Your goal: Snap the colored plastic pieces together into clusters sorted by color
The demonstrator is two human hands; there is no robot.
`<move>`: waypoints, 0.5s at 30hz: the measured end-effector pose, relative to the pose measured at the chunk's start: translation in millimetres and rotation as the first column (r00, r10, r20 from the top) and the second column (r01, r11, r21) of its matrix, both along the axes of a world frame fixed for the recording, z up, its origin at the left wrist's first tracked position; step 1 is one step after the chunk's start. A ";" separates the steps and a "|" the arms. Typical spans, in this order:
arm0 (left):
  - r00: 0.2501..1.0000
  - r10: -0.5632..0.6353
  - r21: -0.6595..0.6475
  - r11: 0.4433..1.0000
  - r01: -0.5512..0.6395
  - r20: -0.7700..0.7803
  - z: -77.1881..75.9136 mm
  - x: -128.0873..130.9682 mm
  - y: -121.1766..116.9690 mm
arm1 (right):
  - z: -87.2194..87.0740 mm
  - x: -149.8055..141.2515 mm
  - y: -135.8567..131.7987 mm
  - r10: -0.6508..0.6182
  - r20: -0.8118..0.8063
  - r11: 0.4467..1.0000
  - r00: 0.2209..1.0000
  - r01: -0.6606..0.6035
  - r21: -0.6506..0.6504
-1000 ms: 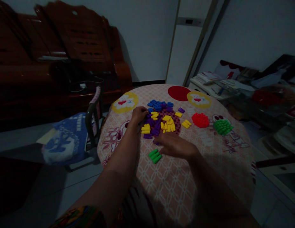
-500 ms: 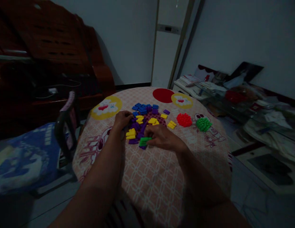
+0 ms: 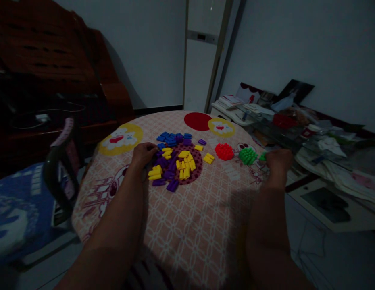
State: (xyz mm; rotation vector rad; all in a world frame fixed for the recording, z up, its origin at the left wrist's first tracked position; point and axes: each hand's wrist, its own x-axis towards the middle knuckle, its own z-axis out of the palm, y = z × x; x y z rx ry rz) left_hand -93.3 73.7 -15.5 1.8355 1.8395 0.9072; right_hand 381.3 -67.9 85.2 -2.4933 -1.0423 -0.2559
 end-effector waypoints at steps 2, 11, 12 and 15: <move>1.000 0.000 0.000 1.000 0.000 -0.005 0.1 -0.1 -1.0 | -9.4 2.8 -1.7 -0.075 -0.055 0.996 0.996 0.073 -0.042; 0.999 0.000 -0.002 1.000 0.000 -0.034 1.7 -1.0 -0.7 | -39.5 0.9 16.9 -0.001 -0.129 0.998 0.992 -0.006 -0.057; 1.000 -0.005 -0.001 1.000 0.005 -0.026 1.5 -0.9 -0.7 | -41.7 2.5 18.6 -0.002 -0.125 0.998 0.992 -0.006 -0.066; 1.000 -0.019 -0.003 1.000 0.019 -0.002 1.3 0.0 -2.2 | -48.2 7.1 23.2 -0.027 -0.092 0.997 0.995 0.020 -0.081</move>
